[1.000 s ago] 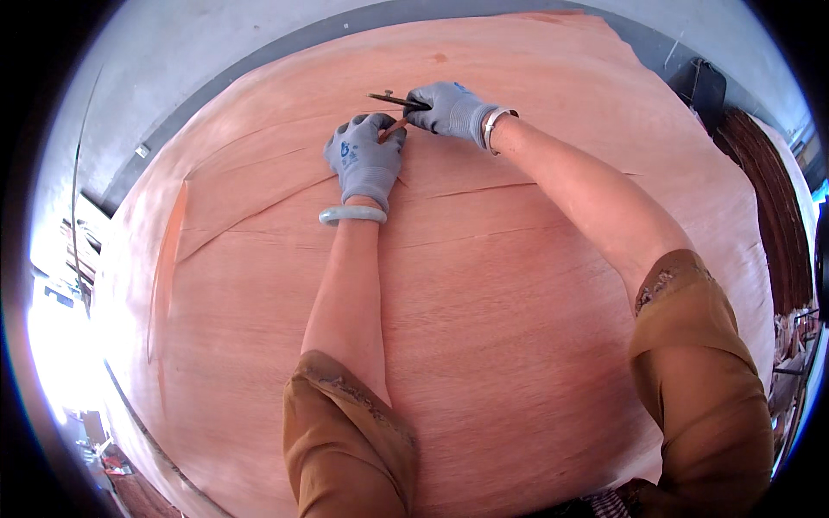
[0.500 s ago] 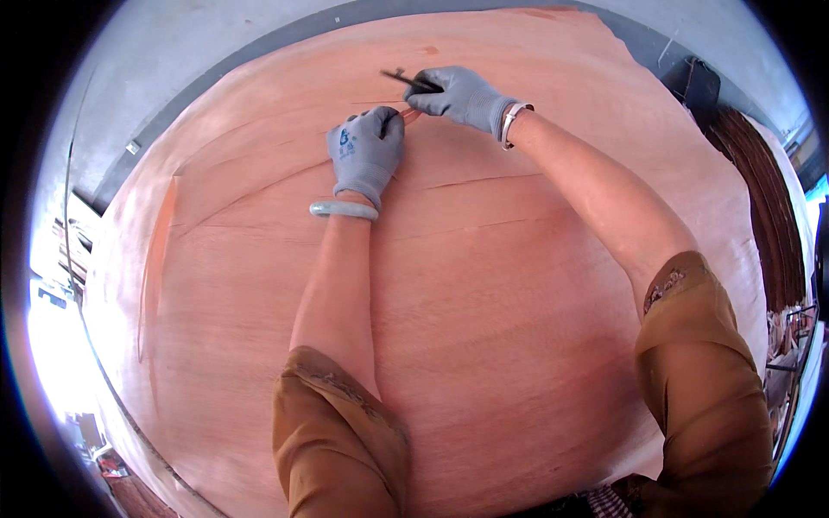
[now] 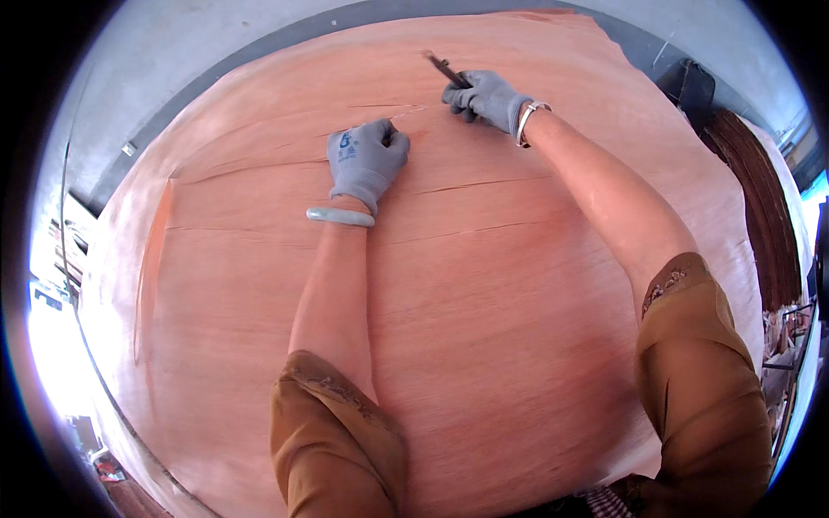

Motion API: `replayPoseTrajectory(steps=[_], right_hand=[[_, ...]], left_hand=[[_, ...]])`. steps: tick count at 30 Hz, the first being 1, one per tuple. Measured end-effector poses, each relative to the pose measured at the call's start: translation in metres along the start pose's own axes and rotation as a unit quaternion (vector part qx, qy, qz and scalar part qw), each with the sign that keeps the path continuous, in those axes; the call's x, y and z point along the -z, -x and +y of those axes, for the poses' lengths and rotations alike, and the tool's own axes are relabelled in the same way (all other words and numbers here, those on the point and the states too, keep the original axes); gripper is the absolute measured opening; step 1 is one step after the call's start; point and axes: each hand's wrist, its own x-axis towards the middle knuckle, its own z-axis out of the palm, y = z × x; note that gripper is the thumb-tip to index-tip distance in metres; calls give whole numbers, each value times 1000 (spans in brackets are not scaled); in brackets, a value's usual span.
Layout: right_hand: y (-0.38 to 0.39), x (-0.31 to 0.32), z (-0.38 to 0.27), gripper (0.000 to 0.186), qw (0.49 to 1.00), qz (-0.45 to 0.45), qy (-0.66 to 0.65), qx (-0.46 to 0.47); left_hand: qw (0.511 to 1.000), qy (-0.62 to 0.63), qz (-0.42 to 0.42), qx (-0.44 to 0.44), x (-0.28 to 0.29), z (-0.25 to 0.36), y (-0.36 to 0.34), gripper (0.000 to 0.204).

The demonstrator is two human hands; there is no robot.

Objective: The person trims large sheets of wood veneer with a utility knife, peeling off small pieces of tape, and uses a long-handled tool to flip and manage the sheets within a workshop stack.

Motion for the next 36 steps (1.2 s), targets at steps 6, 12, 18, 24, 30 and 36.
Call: replayPoseTrajectory(steps=[6,12,18,24,30,36], right_hand=[[-26,-20,-10,11,992,-27,124,22],[-45,-33,-19,15,989,-87,89,83],[-64,-48,-42,30,889,-108,439,69],[-71,-52,-25,36,840,-70,534,63],[-40,-58,-26,39,907,25,420,-9],[21,-28,-21,19,979,-16,190,72]], left_hand=[[999,-10,-28,40,3,0,-2,22],[996,36,-34,79,0,2,-5,22],[997,23,-32,67,-2,5,-5,22],[998,-55,-4,12,-1,16,-3,22],[975,-220,7,25,54,4,15,26],[867,-451,30,210,233,-162,101,97]])
